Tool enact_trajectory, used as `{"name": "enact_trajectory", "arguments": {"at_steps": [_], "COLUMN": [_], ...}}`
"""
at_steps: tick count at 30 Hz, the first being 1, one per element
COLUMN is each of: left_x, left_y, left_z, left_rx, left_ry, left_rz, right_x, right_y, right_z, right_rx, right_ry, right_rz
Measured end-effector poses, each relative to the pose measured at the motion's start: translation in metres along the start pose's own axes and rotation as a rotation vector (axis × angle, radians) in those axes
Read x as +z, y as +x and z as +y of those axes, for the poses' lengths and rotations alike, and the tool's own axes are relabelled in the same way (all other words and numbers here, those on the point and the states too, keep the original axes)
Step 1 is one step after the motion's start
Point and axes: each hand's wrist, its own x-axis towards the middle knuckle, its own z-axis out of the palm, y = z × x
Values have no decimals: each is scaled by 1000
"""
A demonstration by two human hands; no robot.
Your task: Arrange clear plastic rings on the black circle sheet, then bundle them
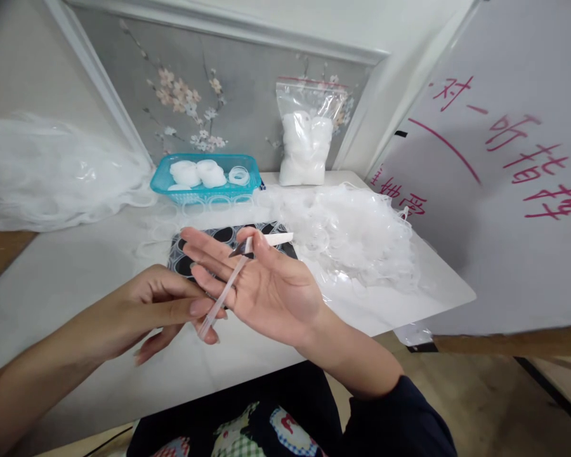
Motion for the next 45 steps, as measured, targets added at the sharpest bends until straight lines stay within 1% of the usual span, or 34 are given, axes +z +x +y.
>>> {"name": "enact_trajectory", "arguments": {"at_steps": [3,7,21,26,30,35,39,45], "left_x": [0,0,0,-1,0,0,1,1], "left_y": [0,2,2,1,1,1,1,2], "left_z": [0,-1,-1,-1,0,1,1,0], "left_rx": [-4,-14,3,5,4,8,-2,3], "left_ry": [4,4,21,29,37,54,58,54], "left_rz": [2,-5,-23,-17,-12,-16,-21,-28], "right_x": [1,1,0,0,-1,-2,-2,-1], "right_y": [1,1,2,2,1,1,1,2], "right_z": [0,-1,1,1,1,2,3,2], "right_rx": [4,-4,23,31,12,20,8,40], "right_ry": [11,36,-36,-28,-32,-66,-46,-54], "right_rz": [17,-1,53,41,7,14,-21,30]}}
